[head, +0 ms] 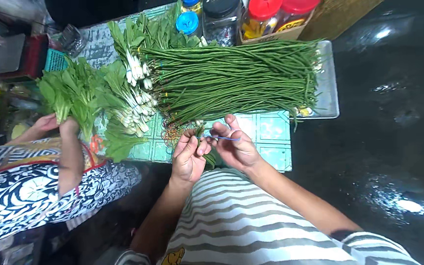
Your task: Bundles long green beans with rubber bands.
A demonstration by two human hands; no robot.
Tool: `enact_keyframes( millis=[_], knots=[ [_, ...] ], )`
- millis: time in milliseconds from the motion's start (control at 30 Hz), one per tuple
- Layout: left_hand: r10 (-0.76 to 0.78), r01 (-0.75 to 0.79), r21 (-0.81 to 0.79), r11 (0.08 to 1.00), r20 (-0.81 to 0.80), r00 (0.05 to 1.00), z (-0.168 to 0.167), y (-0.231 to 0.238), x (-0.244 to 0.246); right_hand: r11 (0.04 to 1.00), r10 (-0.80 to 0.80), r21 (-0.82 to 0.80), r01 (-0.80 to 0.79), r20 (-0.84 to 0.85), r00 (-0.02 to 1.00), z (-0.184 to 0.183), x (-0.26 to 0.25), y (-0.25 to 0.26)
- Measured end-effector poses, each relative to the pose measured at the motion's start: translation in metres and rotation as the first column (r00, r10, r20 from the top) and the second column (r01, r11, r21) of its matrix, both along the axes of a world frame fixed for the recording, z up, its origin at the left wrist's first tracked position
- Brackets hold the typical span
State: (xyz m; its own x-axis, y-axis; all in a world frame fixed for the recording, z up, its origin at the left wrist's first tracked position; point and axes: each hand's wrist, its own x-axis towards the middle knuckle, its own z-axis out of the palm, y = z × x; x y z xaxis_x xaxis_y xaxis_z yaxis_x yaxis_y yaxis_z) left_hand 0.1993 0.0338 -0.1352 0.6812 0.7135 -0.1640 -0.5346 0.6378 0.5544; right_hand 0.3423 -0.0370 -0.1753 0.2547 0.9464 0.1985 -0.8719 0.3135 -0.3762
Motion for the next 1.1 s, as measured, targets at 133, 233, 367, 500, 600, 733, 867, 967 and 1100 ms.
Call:
enact_keyframes(
  millis=[133,233,367,500,600,733,867,967,1100],
  knots=[
    [-0.009,0.008,0.063,0.998,0.012,1.0,0.0,0.003,0.001,0.997,0.074,0.021,-0.073,-0.061,0.995,0.001,-0.005,0.002],
    [0.015,0.002,0.202,0.979,-0.08,0.997,0.001,0.004,-0.002,0.994,0.11,0.0,-0.11,0.065,0.992,0.009,-0.002,0.007],
    [0.157,0.027,0.485,0.874,-0.335,0.929,0.01,0.006,-0.01,0.995,-0.084,0.018,0.096,0.668,0.74,0.045,0.017,0.016],
    [0.091,0.055,0.354,0.934,-0.383,0.919,0.017,0.008,-0.014,0.885,-0.379,0.367,0.286,0.925,-0.014,0.058,0.016,0.007],
    [-0.041,0.041,-0.003,0.999,-0.199,0.979,0.011,0.006,-0.021,0.958,-0.269,0.167,0.235,0.813,0.516,0.032,0.002,-0.005],
    [-0.03,0.028,0.027,0.999,0.07,0.997,-0.002,-0.004,-0.022,0.996,0.084,-0.034,-0.081,0.124,0.989,0.013,-0.018,0.001],
    [0.185,-0.034,0.515,0.856,-0.245,0.952,0.015,-0.003,-0.025,0.998,0.051,-0.054,-0.029,0.484,0.874,0.048,-0.004,0.016],
    [0.349,0.01,0.694,0.72,-0.375,0.859,0.034,-0.004,-0.026,0.949,-0.263,0.189,0.252,0.914,0.307,0.067,0.012,0.016],
    [0.061,-0.01,0.182,0.983,-0.277,0.959,0.036,0.002,-0.032,0.958,-0.276,0.186,0.218,0.808,0.521,0.048,0.002,0.004]
  ],
)
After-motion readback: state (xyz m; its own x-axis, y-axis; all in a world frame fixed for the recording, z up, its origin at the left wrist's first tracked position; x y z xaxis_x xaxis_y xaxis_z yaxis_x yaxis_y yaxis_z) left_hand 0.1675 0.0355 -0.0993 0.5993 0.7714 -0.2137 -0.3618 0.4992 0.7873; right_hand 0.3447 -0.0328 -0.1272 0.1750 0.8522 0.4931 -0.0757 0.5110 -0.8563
